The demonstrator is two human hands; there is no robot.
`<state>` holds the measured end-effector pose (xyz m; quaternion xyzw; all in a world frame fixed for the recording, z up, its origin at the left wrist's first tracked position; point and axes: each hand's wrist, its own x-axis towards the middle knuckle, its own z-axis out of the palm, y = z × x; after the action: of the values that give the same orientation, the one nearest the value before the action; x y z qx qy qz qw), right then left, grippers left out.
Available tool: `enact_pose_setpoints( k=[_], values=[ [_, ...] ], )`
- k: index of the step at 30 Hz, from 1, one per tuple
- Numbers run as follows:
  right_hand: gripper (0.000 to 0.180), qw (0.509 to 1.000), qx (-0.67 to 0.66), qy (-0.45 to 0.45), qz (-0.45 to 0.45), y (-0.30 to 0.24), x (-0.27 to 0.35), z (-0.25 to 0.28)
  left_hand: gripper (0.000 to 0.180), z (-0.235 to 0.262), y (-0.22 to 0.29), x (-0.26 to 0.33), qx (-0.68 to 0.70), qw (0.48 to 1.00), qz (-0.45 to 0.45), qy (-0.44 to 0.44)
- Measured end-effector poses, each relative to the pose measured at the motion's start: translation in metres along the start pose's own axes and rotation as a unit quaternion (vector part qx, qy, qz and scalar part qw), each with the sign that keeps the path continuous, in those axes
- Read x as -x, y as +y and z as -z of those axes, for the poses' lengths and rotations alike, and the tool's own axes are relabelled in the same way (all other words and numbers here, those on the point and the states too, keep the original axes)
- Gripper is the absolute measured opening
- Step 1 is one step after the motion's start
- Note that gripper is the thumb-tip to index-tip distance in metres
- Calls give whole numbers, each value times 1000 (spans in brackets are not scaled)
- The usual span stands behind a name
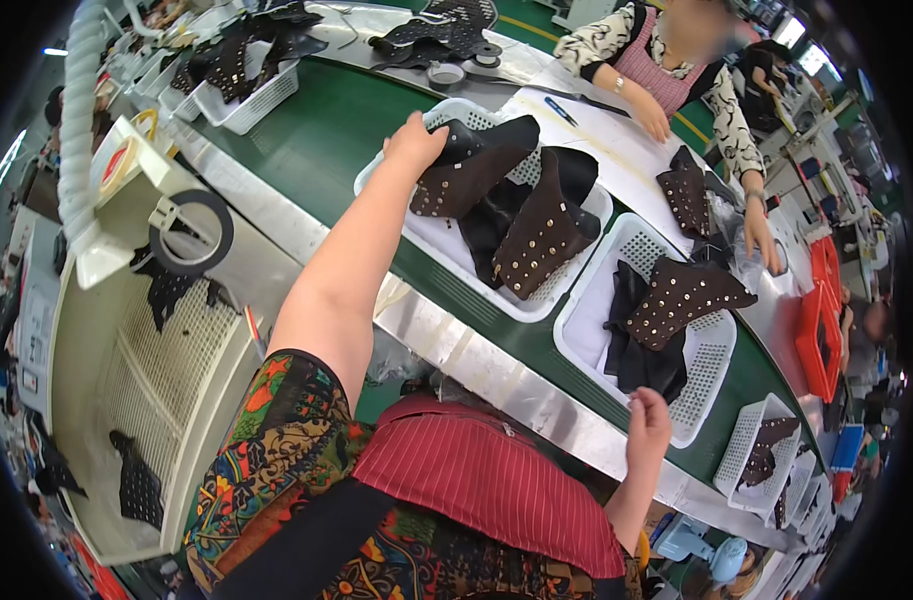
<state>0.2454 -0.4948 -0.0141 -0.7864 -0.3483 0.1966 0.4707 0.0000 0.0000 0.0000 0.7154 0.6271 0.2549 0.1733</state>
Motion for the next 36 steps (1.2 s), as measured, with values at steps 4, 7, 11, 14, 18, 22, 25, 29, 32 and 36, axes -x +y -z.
enact_pose_setpoints(
  k=[4, 7, 11, 14, 18, 22, 25, 29, 32, 36],
  values=[
    [19, 998, 28, -4, -48, -26, 44, -30, 37, -2, -6, -19, 47, 989, -52, -133],
    [21, 996, 14, 2, -92, -44, 70, -57, 35, 9, -10, -17, 84, 980, -139, -111],
    [20, 995, 2, -6, -101, -64, 83, -79, 29, 43, 4, 23, 181, 958, -218, -36],
    [19, 998, 32, -31, -48, -82, 74, -90, 23, 98, 23, 69, 219, 937, -273, -19],
    [32, 993, -70, -88, 24, -102, 43, -112, 18, 159, 13, 122, 276, 903, -328, 29],
    [54, 930, -293, -218, 31, -134, 7, -140, 21, 197, -25, 193, 281, 922, -264, -31],
    [58, 879, -332, -341, -15, -139, -1, -160, 20, 211, -46, 246, 251, 936, -243, -42],
    [66, 823, -373, -428, -14, -158, 23, -179, 17, 227, -76, 304, 143, 974, -157, -78],
    [43, 854, -346, -376, -96, -176, 45, -199, 16, 248, -98, 347, 155, 981, -108, -33],
    [42, 817, -386, -426, -41, -209, 58, -228, 15, 270, -134, 382, 234, 971, -9, 43]
  ],
)
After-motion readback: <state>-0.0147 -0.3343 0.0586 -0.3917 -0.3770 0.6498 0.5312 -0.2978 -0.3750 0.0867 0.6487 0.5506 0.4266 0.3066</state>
